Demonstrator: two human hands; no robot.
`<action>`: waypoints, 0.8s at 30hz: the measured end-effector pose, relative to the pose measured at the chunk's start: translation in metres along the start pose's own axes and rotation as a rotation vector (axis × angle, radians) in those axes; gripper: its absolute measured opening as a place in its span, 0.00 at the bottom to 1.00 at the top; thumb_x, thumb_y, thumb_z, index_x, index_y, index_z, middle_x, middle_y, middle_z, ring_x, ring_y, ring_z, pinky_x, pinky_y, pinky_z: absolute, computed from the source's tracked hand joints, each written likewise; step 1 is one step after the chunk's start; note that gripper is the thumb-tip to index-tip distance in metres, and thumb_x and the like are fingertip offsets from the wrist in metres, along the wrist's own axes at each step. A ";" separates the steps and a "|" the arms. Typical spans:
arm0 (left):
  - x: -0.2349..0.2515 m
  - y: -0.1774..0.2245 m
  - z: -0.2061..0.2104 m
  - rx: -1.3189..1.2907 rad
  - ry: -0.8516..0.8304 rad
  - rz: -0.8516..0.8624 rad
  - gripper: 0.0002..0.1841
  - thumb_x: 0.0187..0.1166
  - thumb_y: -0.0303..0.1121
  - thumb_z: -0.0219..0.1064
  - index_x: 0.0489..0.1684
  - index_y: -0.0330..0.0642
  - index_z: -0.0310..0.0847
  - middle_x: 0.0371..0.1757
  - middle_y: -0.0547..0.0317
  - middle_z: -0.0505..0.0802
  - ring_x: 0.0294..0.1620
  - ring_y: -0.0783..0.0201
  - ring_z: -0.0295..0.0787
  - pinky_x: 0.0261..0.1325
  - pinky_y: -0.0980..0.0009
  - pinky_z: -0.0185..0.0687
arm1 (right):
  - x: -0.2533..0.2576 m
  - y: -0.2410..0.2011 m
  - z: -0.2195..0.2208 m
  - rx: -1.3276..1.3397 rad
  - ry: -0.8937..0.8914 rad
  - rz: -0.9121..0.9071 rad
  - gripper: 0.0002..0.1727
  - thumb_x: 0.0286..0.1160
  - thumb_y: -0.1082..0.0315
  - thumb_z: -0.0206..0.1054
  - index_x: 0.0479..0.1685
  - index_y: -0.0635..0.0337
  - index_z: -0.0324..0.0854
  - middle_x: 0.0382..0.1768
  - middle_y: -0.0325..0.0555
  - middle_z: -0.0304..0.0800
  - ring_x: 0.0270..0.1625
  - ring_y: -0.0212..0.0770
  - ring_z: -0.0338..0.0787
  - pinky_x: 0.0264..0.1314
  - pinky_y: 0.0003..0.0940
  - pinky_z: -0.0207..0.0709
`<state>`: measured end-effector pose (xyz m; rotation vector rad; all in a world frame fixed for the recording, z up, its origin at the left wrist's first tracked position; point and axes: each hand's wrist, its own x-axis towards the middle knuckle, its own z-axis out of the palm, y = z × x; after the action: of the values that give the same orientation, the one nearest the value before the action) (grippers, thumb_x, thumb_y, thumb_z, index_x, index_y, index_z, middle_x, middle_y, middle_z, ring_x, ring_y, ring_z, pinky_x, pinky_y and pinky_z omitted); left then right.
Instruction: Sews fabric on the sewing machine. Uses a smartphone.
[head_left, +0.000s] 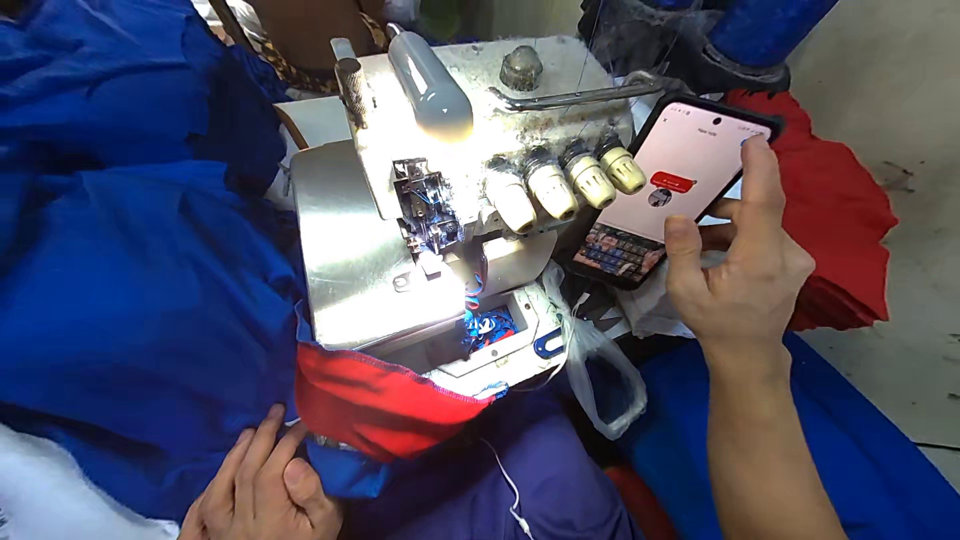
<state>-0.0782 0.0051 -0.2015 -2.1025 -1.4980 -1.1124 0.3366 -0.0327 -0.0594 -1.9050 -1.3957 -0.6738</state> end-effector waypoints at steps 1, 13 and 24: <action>0.000 0.000 0.000 0.002 0.001 -0.001 0.31 0.94 0.52 0.32 0.48 0.47 0.85 0.62 0.55 0.93 0.75 0.58 0.78 0.79 0.60 0.51 | -0.001 0.000 0.000 0.015 0.010 0.006 0.41 0.87 0.49 0.60 0.93 0.63 0.53 0.51 0.64 0.93 0.35 0.49 0.94 0.36 0.46 0.86; -0.001 -0.002 0.001 -0.017 0.019 0.017 0.31 0.94 0.52 0.33 0.47 0.47 0.85 0.61 0.56 0.93 0.75 0.60 0.78 0.78 0.61 0.51 | -0.037 0.020 0.036 0.071 0.283 -0.119 0.33 0.91 0.55 0.52 0.83 0.75 0.61 0.55 0.66 0.91 0.62 0.48 0.92 0.68 0.41 0.82; -0.002 -0.003 0.001 -0.021 0.021 0.017 0.30 0.94 0.52 0.34 0.46 0.47 0.85 0.60 0.56 0.93 0.75 0.60 0.78 0.78 0.61 0.51 | -0.041 0.018 0.033 0.076 0.260 -0.127 0.25 0.91 0.61 0.54 0.72 0.74 0.78 0.47 0.59 0.96 0.52 0.41 0.97 0.77 0.49 0.78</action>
<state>-0.0805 0.0055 -0.2038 -2.1063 -1.4624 -1.1455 0.3425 -0.0361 -0.1146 -1.6156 -1.3622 -0.8828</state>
